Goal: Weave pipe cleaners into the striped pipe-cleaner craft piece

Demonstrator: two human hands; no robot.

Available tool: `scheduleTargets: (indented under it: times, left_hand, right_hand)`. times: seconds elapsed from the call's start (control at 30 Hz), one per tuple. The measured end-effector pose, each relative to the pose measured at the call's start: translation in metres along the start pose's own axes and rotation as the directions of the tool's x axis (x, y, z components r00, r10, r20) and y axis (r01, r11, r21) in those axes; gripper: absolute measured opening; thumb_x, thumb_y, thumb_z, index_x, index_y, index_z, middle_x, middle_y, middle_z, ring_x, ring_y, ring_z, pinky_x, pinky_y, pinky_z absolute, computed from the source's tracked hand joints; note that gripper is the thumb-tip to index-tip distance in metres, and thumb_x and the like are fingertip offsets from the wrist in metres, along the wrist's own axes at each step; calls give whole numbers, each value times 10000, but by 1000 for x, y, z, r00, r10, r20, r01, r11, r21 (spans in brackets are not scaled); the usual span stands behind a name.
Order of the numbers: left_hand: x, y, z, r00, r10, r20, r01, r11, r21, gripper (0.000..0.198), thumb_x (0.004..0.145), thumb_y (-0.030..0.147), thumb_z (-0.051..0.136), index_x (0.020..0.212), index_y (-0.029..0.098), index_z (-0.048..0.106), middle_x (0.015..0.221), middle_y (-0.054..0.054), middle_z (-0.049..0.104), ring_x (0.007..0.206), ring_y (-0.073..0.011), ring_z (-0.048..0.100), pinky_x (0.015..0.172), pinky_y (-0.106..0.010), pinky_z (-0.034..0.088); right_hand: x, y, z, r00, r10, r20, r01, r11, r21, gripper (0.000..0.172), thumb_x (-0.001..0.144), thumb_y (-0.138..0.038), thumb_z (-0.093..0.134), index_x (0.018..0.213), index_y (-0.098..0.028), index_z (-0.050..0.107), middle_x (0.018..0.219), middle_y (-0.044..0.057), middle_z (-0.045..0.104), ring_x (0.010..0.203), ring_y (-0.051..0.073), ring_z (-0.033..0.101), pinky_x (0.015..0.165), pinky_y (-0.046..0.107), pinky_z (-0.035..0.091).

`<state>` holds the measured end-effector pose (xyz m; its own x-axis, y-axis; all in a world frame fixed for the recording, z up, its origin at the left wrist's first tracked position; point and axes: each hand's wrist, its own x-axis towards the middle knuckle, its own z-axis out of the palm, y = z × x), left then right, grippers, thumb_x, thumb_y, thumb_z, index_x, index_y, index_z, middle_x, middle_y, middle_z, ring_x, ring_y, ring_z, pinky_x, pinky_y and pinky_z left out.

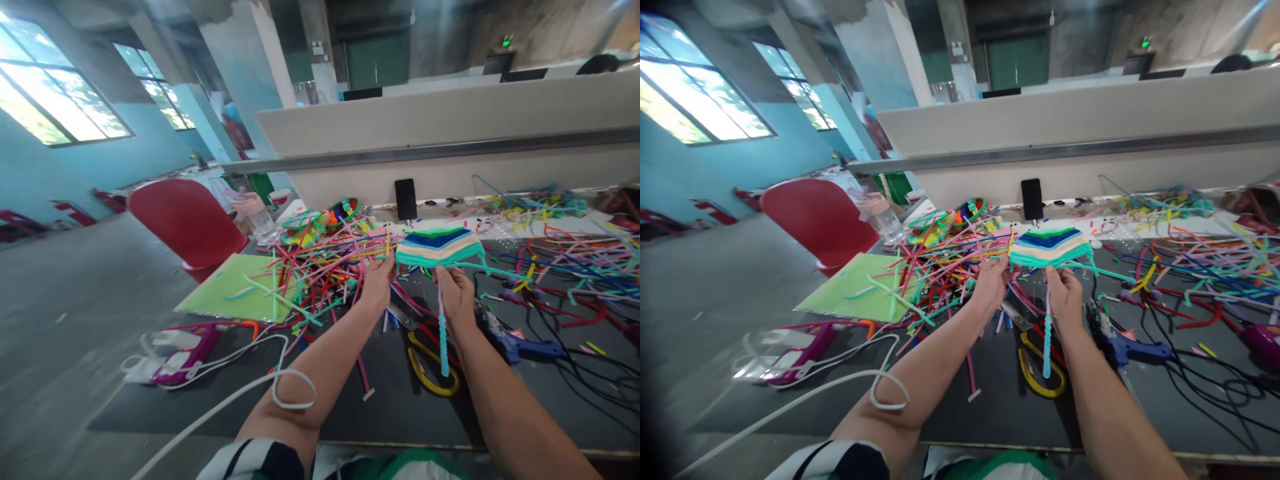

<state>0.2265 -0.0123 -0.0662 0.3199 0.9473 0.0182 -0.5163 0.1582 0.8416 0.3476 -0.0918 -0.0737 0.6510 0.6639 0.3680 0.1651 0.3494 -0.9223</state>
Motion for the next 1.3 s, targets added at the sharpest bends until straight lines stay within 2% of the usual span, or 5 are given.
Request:
scheduleTargets:
  times: [0.1, 0.3, 0.57, 0.9, 1.3]
  left_hand:
    - [2, -2, -3, 997, 46, 68, -47, 999, 1, 302, 683, 449, 727, 741, 162, 650, 766, -27, 671, 676, -134, 599, 711, -285, 475]
    - [7, -12, -8, 990, 24, 142, -28, 999, 22, 299, 621, 367, 785, 756, 136, 651, 725, -23, 650, 665, -122, 591, 773, -302, 470]
    - [8, -16, -10, 995, 42, 86, -45, 999, 26, 343, 591, 421, 783, 647, 112, 645, 626, -35, 608, 597, -124, 557, 720, -314, 445]
    - [4, -19, -4, 996, 92, 15, -92, 995, 29, 351, 661, 464, 726, 623, 127, 638, 609, -26, 615, 600, -125, 559, 731, -310, 454]
    - [5, -18, -7, 998, 58, -7, -59, 997, -53, 315, 608, 400, 774, 661, 125, 630, 646, -22, 617, 595, -120, 556, 680, -297, 455]
  right_hand:
    - [0, -1, 1, 1000, -13, 2, 13, 1000, -25, 336, 782, -428, 588, 561, -187, 510, 584, -14, 479, 634, 139, 421, 649, 294, 340]
    - [-2, 3, 5, 1000, 10, 25, -11, 999, 37, 328, 757, -420, 616, 559, -179, 515, 578, -23, 469, 604, 130, 423, 648, 305, 343]
    - [-1, 16, 1, 999, -45, -4, 45, 999, 10, 268, 732, -354, 654, 556, -165, 581, 595, 28, 523, 604, 146, 480, 633, 336, 339]
    - [-7, -1, 2, 995, -101, 14, 102, 991, -89, 267, 781, -309, 609, 567, -158, 556, 575, -22, 483, 616, 132, 453, 640, 289, 334]
    - [-4, 5, 2, 1000, -5, 28, 5, 1000, -17, 274, 767, -362, 620, 580, -177, 545, 546, -29, 493, 558, 126, 430, 598, 288, 333]
